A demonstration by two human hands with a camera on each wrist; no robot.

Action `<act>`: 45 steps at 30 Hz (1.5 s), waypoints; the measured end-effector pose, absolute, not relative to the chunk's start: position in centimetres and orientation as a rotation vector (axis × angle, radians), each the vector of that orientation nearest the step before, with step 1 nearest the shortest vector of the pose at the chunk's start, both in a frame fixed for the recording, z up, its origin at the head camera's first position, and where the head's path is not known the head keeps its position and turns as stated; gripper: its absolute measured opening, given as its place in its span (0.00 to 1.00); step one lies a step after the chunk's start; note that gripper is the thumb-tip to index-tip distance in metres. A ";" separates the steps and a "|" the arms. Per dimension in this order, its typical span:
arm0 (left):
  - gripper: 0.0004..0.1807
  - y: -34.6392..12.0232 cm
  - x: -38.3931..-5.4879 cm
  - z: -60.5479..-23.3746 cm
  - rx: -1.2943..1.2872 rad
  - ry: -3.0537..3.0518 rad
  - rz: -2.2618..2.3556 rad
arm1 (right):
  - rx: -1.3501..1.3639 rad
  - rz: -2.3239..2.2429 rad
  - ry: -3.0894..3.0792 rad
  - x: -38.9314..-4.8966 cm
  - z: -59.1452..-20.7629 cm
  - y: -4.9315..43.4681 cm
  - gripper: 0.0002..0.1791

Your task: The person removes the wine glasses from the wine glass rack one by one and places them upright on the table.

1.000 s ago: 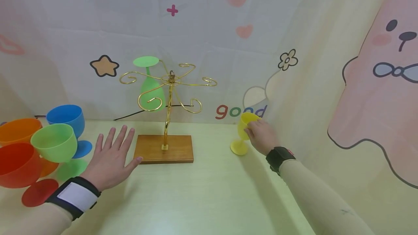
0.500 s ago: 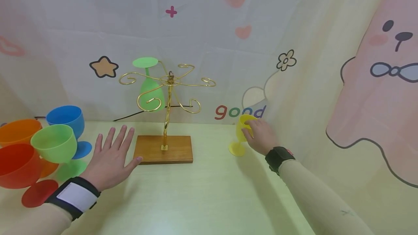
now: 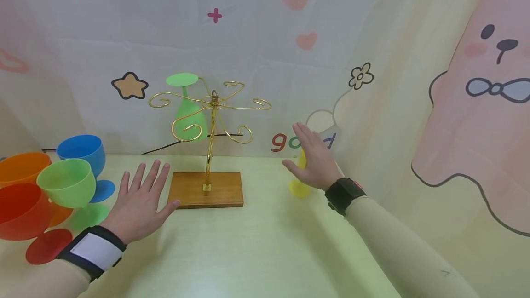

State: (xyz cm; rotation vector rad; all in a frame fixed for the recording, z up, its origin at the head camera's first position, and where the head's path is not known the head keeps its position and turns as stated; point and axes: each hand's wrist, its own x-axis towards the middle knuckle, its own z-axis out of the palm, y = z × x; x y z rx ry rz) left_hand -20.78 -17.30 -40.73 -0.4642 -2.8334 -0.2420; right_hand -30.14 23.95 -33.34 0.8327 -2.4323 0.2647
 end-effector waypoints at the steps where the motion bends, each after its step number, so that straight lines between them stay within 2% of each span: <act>1: 0.48 -17.3 -20.8 -40.8 -0.463 -2.835 -0.242 | 0.863 0.268 -2.407 -30.1 -33.1 23.4 0.49; 12: 0.50 -17.4 -20.7 -41.3 -0.442 -2.867 -0.223 | 1.042 0.307 -2.258 -28.7 -30.0 18.7 0.52; 23: 0.49 -17.5 -20.6 -41.8 -0.434 -2.850 -0.220 | 1.293 0.287 -2.071 -27.6 -27.8 14.6 0.50; 45: 0.50 -17.2 -20.1 -41.8 -0.441 -2.896 -0.251 | 1.492 0.274 -2.020 -27.1 -27.2 11.2 0.43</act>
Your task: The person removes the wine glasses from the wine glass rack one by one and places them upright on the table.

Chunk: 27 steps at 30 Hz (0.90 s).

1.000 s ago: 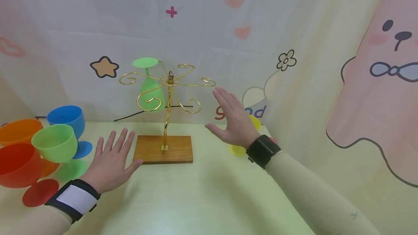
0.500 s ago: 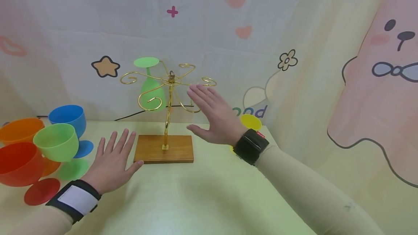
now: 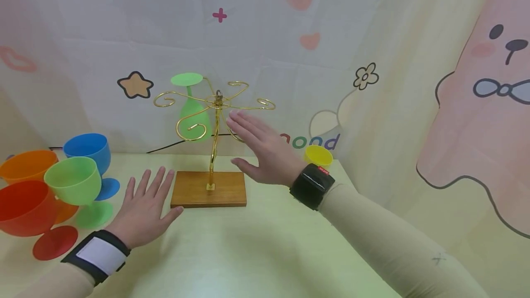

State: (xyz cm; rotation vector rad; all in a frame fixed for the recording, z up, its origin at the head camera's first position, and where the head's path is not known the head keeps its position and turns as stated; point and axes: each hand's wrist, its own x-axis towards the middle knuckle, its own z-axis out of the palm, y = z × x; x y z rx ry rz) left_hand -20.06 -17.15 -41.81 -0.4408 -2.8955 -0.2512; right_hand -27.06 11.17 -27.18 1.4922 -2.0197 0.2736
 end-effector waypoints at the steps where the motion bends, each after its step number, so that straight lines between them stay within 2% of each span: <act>1: 0.50 -17.1 -20.0 -41.8 -0.444 -2.895 -0.254 | 1.502 0.285 -2.018 -27.0 -27.2 11.1 0.42; 8: 0.50 -16.7 -20.1 -42.2 -0.464 -2.886 -0.249 | 1.502 0.339 -2.029 -27.0 -27.5 10.9 0.32; 16: 0.51 -16.5 -20.6 -42.2 -0.460 -2.837 -0.245 | 1.456 0.403 -2.065 -26.6 -27.4 10.5 0.32; 21: 0.54 -16.5 -21.3 -40.0 -0.464 -2.714 -0.224 | 1.434 0.416 -2.075 -26.7 -27.6 10.4 0.31; 27: 0.60 -17.8 -23.4 -35.2 -0.432 -2.645 -0.265 | 1.426 0.428 -2.055 -26.9 -27.8 10.3 0.30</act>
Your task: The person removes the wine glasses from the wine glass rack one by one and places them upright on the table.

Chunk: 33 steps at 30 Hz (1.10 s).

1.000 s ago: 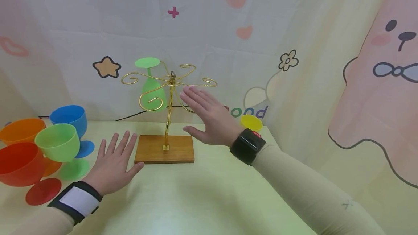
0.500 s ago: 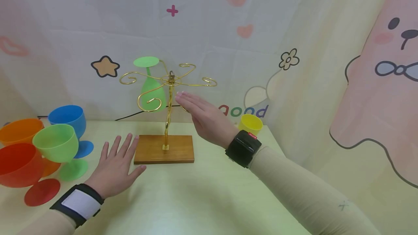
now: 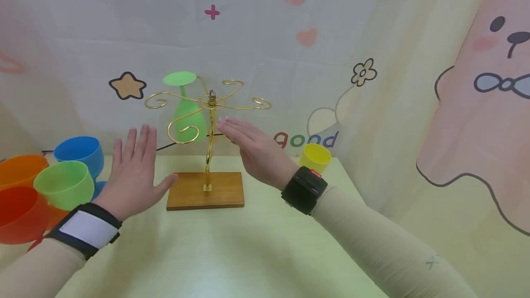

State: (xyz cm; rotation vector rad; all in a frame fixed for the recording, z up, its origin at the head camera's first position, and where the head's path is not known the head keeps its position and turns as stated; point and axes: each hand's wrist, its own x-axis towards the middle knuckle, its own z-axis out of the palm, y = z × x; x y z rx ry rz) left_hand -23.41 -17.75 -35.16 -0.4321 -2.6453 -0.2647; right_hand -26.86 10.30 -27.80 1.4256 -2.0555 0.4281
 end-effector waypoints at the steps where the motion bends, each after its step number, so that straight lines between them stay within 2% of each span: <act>1: 0.60 -18.1 -24.1 -34.3 -0.430 -2.644 -0.267 | 1.423 0.429 -2.054 -26.8 -27.9 10.3 0.30; 8: 0.60 -21.3 -30.5 -29.2 -0.485 -2.581 -0.341 | 1.424 0.422 -2.053 -26.7 -28.4 10.4 0.30; 14: 0.54 -22.4 -34.1 -26.4 -0.607 -2.577 -0.414 | 1.427 0.410 -2.069 -26.6 -28.4 10.5 0.31; 22: 0.46 -21.9 -36.5 -24.0 -0.865 -2.578 -0.264 | 1.418 0.407 -2.079 -26.4 -28.2 10.4 0.29; 30: 0.26 -21.3 -37.8 -23.4 -1.042 -2.442 -0.183 | 1.395 0.362 -2.078 -26.5 -27.9 10.7 0.28; 33: 0.23 -20.8 -38.1 -23.3 -1.077 -2.454 -0.125 | 1.389 0.347 -2.081 -26.6 -27.8 11.0 0.28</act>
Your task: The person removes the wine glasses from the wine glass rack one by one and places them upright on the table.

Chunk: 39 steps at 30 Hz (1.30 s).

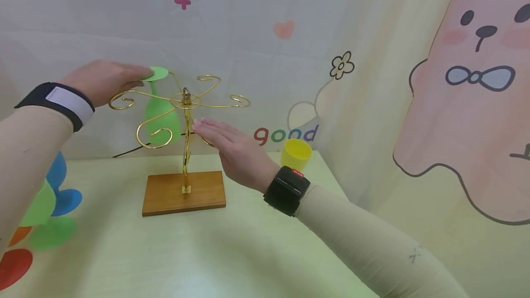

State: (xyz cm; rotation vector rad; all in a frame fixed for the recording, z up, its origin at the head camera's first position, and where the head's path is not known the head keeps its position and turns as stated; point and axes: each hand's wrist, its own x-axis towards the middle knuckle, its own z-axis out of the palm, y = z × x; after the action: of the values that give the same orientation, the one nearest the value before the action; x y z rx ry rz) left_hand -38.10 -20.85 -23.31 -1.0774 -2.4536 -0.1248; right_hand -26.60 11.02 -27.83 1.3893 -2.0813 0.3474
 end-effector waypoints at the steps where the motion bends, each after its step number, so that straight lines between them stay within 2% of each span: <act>1: 0.24 -20.8 -38.1 -23.2 -1.077 -2.466 -0.095 | 1.388 0.343 -2.079 -26.6 -27.8 11.0 0.28; 6: 0.25 -20.5 -38.0 -22.6 -1.068 -2.533 0.018 | 1.384 0.333 -2.065 -26.6 -27.6 10.9 0.29; 12: 0.13 -19.2 -38.2 -20.9 -0.999 -2.652 -0.016 | 1.390 0.350 -2.053 -26.7 -27.7 10.8 0.28; 15: 0.10 -17.9 -38.2 -20.0 -0.930 -2.714 -0.031 | 1.385 0.353 -2.053 -26.8 -27.8 10.9 0.29; 25: 0.09 -14.8 -37.7 -19.2 -0.827 -2.788 0.002 | 1.380 0.363 -2.056 -26.7 -28.1 10.9 0.29; 39: 0.11 -14.4 -36.2 -19.6 -0.947 -2.691 -0.045 | 1.371 0.368 -2.067 -26.7 -28.1 10.8 0.28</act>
State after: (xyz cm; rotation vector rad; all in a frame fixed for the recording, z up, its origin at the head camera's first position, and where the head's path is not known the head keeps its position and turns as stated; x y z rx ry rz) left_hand -36.22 -14.38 -19.57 -0.9471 -2.6909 -0.0450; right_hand -26.68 10.84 -28.14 1.3705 -2.0668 0.3676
